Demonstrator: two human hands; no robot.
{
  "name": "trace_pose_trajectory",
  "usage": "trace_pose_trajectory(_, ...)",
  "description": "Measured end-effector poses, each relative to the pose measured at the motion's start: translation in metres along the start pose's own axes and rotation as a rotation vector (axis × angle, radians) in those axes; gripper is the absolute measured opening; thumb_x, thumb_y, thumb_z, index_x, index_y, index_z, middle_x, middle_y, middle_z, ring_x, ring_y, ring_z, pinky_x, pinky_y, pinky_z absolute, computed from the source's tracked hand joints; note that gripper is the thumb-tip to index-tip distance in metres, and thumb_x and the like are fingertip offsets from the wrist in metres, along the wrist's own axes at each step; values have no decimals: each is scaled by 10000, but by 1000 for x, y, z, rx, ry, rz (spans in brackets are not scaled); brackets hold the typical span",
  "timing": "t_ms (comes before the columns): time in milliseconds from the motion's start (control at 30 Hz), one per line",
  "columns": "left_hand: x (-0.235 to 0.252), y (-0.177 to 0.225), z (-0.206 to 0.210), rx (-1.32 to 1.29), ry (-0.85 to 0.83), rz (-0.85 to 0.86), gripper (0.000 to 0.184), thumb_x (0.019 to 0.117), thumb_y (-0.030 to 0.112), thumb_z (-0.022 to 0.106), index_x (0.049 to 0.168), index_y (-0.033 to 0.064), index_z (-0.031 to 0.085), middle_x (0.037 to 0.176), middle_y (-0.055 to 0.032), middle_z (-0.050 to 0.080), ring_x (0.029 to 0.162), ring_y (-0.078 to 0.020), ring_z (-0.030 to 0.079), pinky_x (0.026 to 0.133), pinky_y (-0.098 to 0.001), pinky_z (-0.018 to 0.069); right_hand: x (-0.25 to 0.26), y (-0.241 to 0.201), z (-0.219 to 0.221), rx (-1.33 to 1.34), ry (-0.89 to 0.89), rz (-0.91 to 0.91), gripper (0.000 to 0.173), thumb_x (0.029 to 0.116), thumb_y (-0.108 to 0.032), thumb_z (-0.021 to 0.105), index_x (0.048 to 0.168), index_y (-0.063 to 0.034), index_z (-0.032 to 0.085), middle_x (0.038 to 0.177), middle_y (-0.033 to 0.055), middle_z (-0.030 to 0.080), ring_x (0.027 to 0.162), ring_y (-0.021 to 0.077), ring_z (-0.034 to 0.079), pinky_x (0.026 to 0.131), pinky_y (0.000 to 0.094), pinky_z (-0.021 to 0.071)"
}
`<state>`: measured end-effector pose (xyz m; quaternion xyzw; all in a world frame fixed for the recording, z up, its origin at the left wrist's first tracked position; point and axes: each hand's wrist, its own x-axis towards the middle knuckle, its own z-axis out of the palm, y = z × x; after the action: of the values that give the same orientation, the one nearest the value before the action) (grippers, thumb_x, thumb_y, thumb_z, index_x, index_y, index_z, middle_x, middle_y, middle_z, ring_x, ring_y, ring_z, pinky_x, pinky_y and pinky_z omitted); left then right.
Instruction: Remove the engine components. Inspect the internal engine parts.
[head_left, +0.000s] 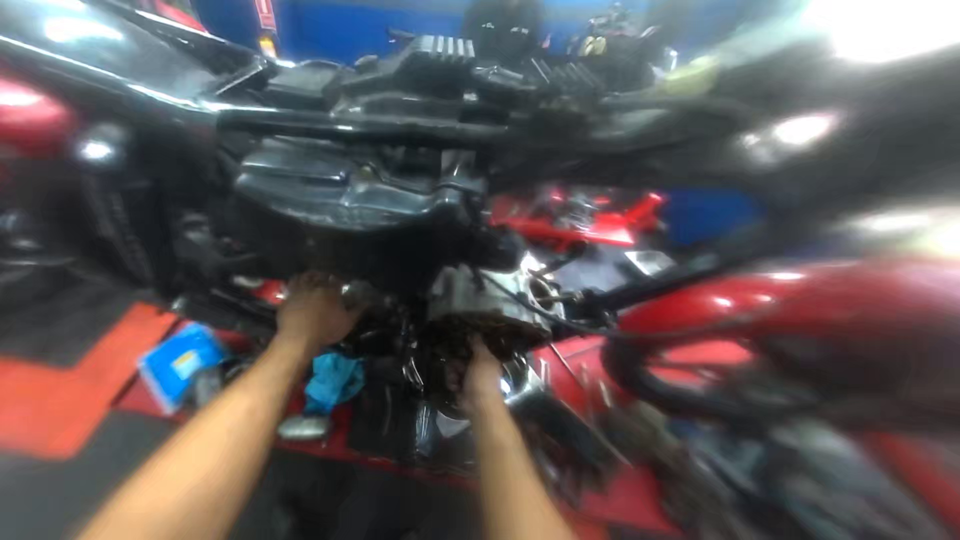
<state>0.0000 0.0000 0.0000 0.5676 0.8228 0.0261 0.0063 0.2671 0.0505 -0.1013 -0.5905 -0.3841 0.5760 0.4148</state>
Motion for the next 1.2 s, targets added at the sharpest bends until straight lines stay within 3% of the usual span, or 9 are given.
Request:
trace_pose_trajectory(100, 0, 0, -2, -20, -6, -8, 749, 923, 770, 483, 1233, 126, 707, 1305, -116, 678, 1363, -314, 536, 1215, -531, 331, -6, 4, -14, 335, -117, 306, 467, 1085, -490, 331, 868, -125, 526, 580, 12, 463, 451, 146, 454, 432, 311, 424)
trace_pose_trajectory(200, 1, 0, 0, -26, 16, 9, 758, 925, 776, 474, 1212, 115, 710, 1294, -139, 679, 1357, -336, 540, 1207, -546, 344, -15, 13, -56, 163, -138, 193, 430, 1105, -384, 420, 961, -36, 626, 648, 52, 550, 506, 164, 522, 476, 330, 488)
trace_pose_trajectory(367, -1, 1, 2, 5, 44, 4, 762, 926, 777, 477, 1245, 120, 698, 1307, -131, 677, 1352, -326, 548, 1199, -541, 355, -13, 61, -128, 181, 207, 66, 360, 1095, -309, 453, 927, -47, 632, 623, 29, 557, 466, 140, 515, 429, 320, 479)
trace_pose_trajectory(433, 0, 1, 3, 18, 47, 12, 769, 922, 786, 465, 1225, 121, 702, 1295, -125, 682, 1341, -321, 558, 1193, -548, 361, 6, 104, -140, 87, 332, 166, 314, 1076, -294, 510, 1050, -11, 643, 747, 84, 620, 556, 181, 592, 504, 366, 544)
trace_pose_trajectory(500, 1, 1, 4, 24, 67, 30, 759, 923, 787, 457, 1190, 124, 713, 1255, -121, 698, 1308, -315, 584, 1175, -550, 381, 25, 139, -136, 85, 260, 318, 361, 1076, -285, 508, 1268, 6, 604, 1023, 177, 686, 782, 263, 685, 669, 442, 598)
trace_pose_trajectory(667, 0, 3, 3, 41, 10, 6, 783, 930, 787, 446, 1209, 99, 696, 1270, -167, 682, 1329, -373, 562, 1154, -604, 389, 48, 185, -93, 310, 193, 492, 435, 1073, -339, 534, 1401, -54, 512, 1263, 226, 607, 1045, 349, 642, 827, 538, 570)
trace_pose_trajectory(833, -3, 12, -5, 34, -13, -2, 728, 959, 723, 493, 1258, 87, 685, 1307, -198, 661, 1347, -401, 542, 1144, -625, 388, 68, 215, -68, 326, 308, 393, 317, 1030, -264, 575, 1269, -56, 553, 1107, 174, 605, 931, 278, 598, 735, 523, 534)
trace_pose_trajectory(1033, 0, 12, -3, 27, -15, -17, 760, 944, 744, 494, 1313, 97, 645, 1341, -212, 631, 1343, -425, 536, 1094, -669, 413, 73, 196, -41, -193, 353, 358, 209, 920, -69, 661, 1102, 28, 623, 1019, 195, 626, 887, 284, 623, 753, 496, 542)
trace_pose_trajectory(1200, 3, 12, -3, 20, -15, -23, 747, 931, 764, 483, 1217, 104, 685, 1246, -216, 665, 1263, -427, 588, 1037, -682, 450, 77, 200, -35, 84, 450, 476, 424, 940, -237, 682, 1275, -1, 574, 1189, 220, 612, 1026, 332, 611, 806, 564, 537)
